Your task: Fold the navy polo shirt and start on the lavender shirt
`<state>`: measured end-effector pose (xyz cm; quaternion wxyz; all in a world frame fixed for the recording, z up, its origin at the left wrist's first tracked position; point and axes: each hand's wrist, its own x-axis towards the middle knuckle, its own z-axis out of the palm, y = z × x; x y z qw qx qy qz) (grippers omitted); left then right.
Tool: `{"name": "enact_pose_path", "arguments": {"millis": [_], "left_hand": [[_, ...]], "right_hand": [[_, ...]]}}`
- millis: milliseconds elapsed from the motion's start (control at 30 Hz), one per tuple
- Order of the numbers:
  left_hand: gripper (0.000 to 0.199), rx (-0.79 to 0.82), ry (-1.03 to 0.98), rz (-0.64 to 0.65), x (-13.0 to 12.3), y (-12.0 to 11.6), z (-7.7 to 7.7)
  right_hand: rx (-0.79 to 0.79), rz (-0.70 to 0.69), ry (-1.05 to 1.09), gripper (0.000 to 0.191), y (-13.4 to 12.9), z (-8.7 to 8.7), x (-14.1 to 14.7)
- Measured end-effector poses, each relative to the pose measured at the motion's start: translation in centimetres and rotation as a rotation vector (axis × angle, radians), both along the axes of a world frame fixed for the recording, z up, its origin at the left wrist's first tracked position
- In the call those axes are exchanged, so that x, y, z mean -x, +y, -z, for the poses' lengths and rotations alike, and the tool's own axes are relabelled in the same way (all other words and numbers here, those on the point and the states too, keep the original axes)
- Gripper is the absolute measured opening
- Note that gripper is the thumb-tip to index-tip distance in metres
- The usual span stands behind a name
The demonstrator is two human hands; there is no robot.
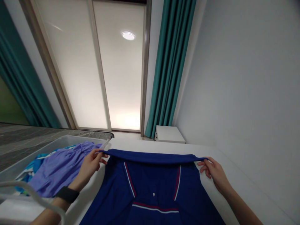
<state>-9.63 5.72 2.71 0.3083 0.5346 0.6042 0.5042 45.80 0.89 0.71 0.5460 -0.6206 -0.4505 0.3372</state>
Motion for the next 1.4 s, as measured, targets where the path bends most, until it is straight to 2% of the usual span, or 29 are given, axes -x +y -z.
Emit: {"name": "enact_pose_path", "arguments": {"millis": [133,233,333,400,500,633,733,833,1000,1233,1400], "left_hand": [[0.031,0.046,0.251,0.105,1.4,-2.1,2.7],[0.03,0.031,0.434,0.085,1.3,-3.0,3.7],[0.037,0.055,0.554,0.027,0.7,-3.1,4.0],[0.034,0.095,0.607,-0.017,0.5,-2.9,4.3],[0.03,0.073,0.616,-0.062,0.9,-2.3,5.2],[0.03,0.006,0.587,-0.041,1.8,-2.0,6.2],[0.029,-0.031,0.562,-0.049,2.0,-2.0,6.3],[0.028,-0.004,0.603,-0.027,2.0,-2.0,6.2],[0.029,0.087,0.771,0.051,1.7,-2.1,6.1],[0.042,0.041,0.992,0.101,0.7,-2.8,5.7],[0.041,0.07,1.144,0.133,-0.6,-3.5,4.8]], "right_hand": [[-0.013,-0.015,-0.111,0.032,-2.3,3.5,-0.9],[0.001,-0.01,-0.3,0.037,-3.0,5.2,-1.5],[0.007,0.099,-0.524,0.032,-3.0,5.5,-1.1],[0.031,0.159,-0.606,0.028,-2.9,5.2,-0.4],[0.071,0.144,-0.643,0.043,-3.0,4.9,0.4],[0.078,0.145,-0.68,0.055,-3.4,5.0,0.3],[0.061,0.15,-0.689,0.053,-3.7,5.2,-0.4],[0.062,0.09,-0.735,0.047,-4.0,5.4,-0.9],[0.1,0.037,-0.869,0.045,-4.3,5.9,-1.0],[0.106,0.016,-1.05,0.042,-4.4,6.0,-1.0],[0.129,0.019,-1.221,0.044,-4.5,6.3,-0.1]]}}
